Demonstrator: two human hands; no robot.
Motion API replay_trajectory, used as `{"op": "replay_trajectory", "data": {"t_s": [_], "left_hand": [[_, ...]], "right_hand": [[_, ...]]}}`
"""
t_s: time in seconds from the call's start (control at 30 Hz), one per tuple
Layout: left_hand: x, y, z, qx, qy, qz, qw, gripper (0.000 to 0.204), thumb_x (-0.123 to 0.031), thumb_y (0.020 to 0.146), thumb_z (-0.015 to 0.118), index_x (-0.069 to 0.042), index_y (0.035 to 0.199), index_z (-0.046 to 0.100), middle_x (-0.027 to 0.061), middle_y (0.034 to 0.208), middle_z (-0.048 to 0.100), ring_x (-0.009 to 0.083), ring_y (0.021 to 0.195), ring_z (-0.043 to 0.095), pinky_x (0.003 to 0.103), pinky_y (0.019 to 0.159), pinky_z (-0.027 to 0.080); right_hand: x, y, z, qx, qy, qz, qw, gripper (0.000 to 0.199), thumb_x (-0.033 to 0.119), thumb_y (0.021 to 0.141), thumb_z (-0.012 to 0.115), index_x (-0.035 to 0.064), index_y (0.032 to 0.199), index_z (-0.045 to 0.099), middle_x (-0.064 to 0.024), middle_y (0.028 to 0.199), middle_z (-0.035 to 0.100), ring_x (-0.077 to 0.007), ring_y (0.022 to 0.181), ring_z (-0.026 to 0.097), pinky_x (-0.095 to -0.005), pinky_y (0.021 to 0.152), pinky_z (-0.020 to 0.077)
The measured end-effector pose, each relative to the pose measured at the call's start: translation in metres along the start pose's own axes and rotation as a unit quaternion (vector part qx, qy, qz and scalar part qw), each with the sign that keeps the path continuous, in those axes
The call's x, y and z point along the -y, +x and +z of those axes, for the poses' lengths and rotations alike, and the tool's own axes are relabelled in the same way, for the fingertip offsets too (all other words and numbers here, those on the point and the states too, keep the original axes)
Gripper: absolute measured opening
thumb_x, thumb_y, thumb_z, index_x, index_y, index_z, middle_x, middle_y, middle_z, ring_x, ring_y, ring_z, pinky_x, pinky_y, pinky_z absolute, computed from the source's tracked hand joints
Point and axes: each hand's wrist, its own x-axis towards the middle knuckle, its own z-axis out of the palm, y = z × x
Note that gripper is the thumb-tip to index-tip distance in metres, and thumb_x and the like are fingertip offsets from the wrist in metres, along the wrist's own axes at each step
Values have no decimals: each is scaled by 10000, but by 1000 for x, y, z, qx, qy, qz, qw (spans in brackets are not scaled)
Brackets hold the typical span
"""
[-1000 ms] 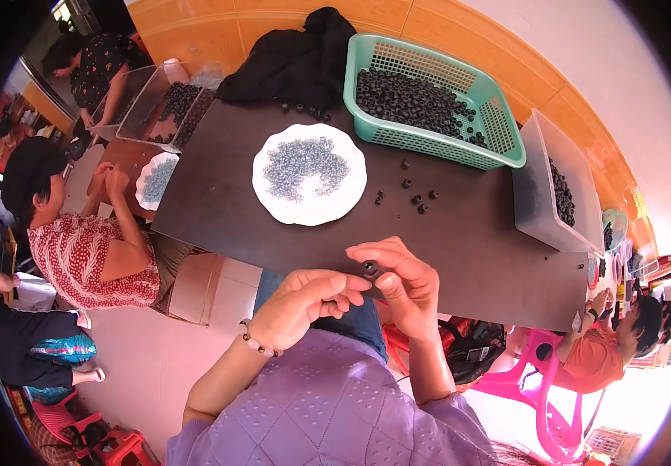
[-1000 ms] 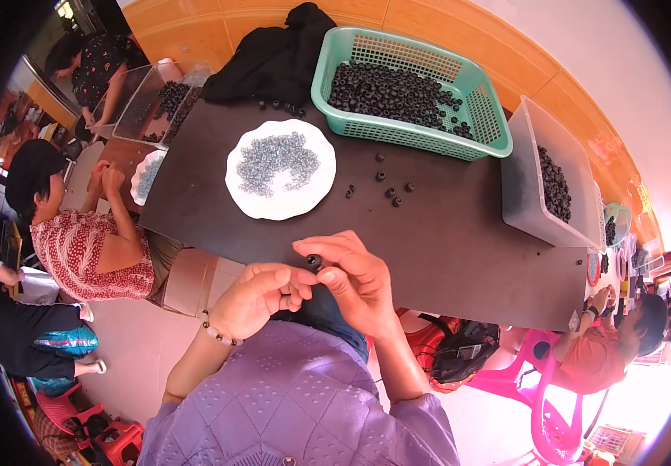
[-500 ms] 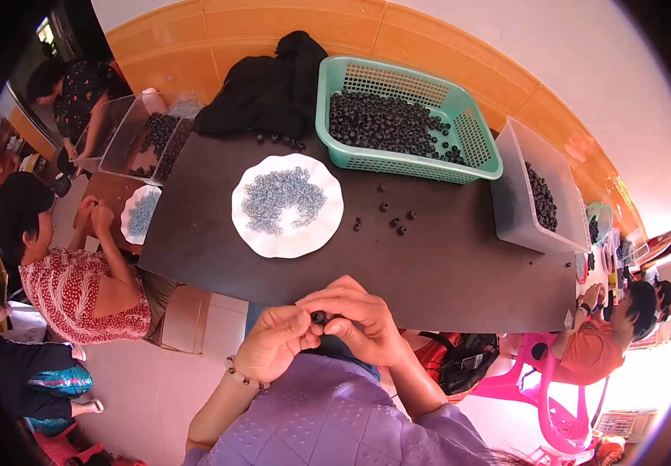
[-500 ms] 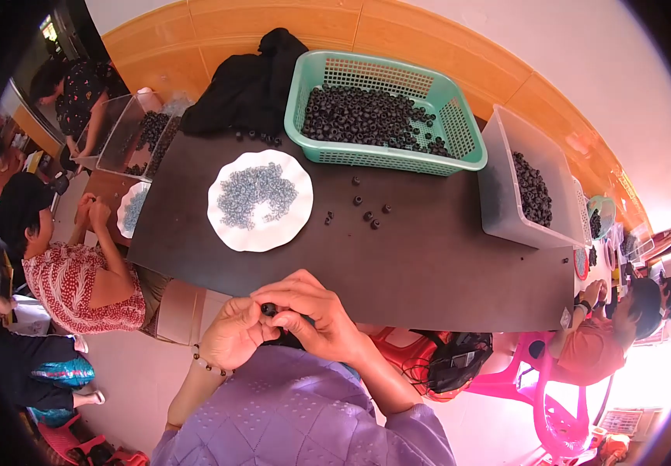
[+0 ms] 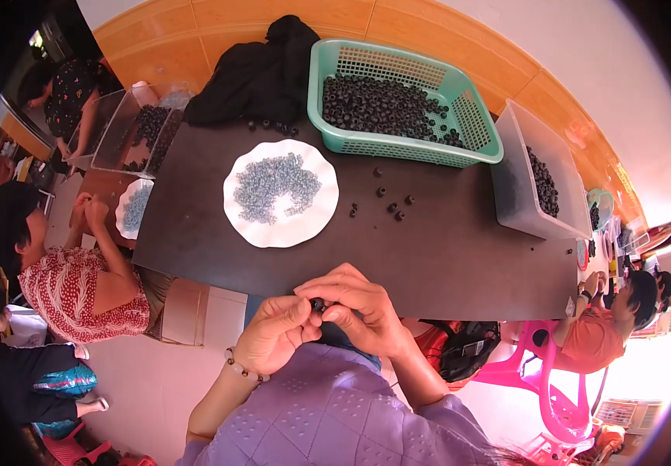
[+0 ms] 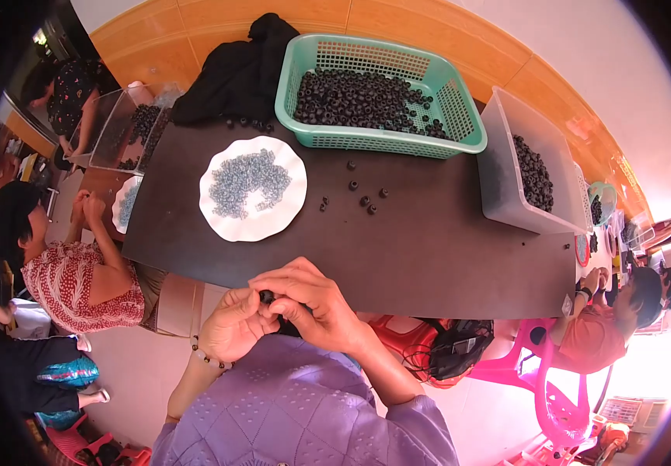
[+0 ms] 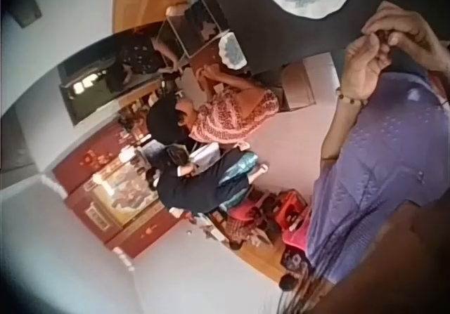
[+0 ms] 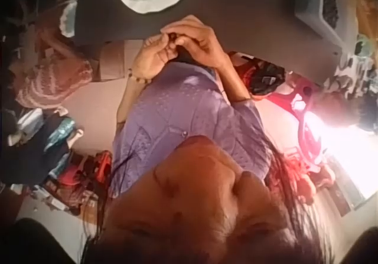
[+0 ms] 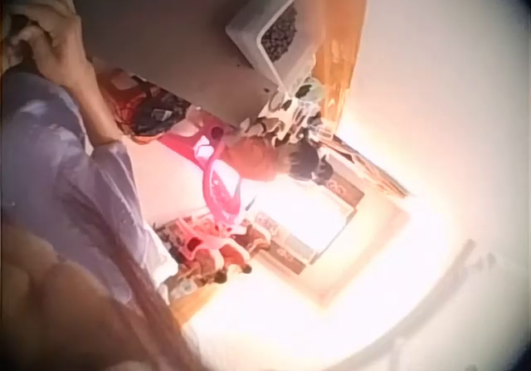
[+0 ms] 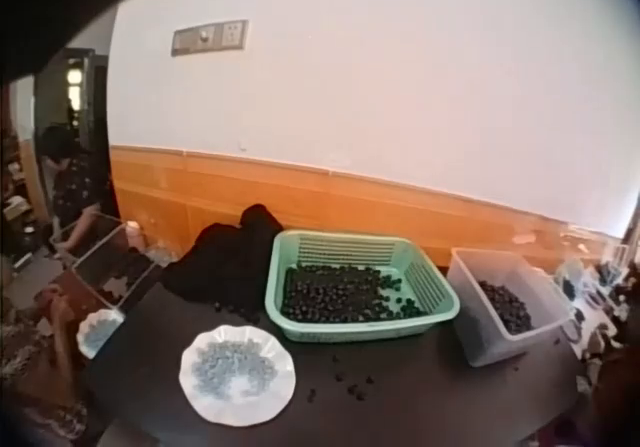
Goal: Sorting and inspecting small black items, such as seeds or electronic components, at a manual workstation.
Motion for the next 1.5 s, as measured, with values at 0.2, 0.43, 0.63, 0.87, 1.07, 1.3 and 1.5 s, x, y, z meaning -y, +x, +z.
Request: {"op": "replay_trajectory", "data": {"t_s": [0.2,0.43,0.63,0.87,1.07,1.3,1.5], "left_hand": [[6,4,-1,-19,-50,-24,998,163,-217,927,587,-76,943,669,9,834,642,91,770,587,256,705,472],[4,13,4,-34,-90,-43,994,123,-216,905,622,-102,888,667,-19,788,614,61,712,541,230,675,440],[5,10,6,-44,-93,-40,994,145,-229,894,637,-96,849,672,-5,765,606,69,689,522,236,650,421],[6,10,2,-29,-61,-37,997,158,-243,891,641,-93,865,681,1,760,591,77,700,507,231,649,401],[8,9,4,-26,26,-8,999,201,-249,881,654,-51,877,691,20,774,607,86,716,520,223,660,409],[14,10,4,-26,84,39,995,217,-235,859,681,-30,926,698,37,804,643,91,718,547,229,675,434],[18,9,1,-42,84,37,995,257,-271,851,686,-30,938,696,49,813,655,87,719,551,222,667,437]], "right_hand": [[-4,-1,1,-3,-15,-9,1000,340,298,915,564,13,1074,661,-104,1048,663,-216,891,553,-329,783,453],[-16,0,0,-10,61,37,997,377,280,903,597,-30,1115,631,-105,1048,664,-158,866,541,-295,792,436],[-15,-7,10,-70,222,127,964,438,318,881,638,-36,1137,610,-113,1027,663,-122,869,527,-263,764,422],[-21,-2,5,-13,143,70,987,466,371,883,614,-46,1087,644,-130,1004,670,-143,849,531,-257,732,415],[-23,-6,2,0,199,69,978,441,359,902,583,-54,1034,663,-161,1005,666,-183,858,550,-290,715,440],[-19,-11,4,-23,279,118,953,431,345,900,584,-63,1015,665,-186,1014,658,-198,859,559,-310,724,459],[-22,-16,4,-26,233,98,967,408,325,888,607,-58,1016,665,-184,1006,658,-194,856,560,-314,732,466]]}}
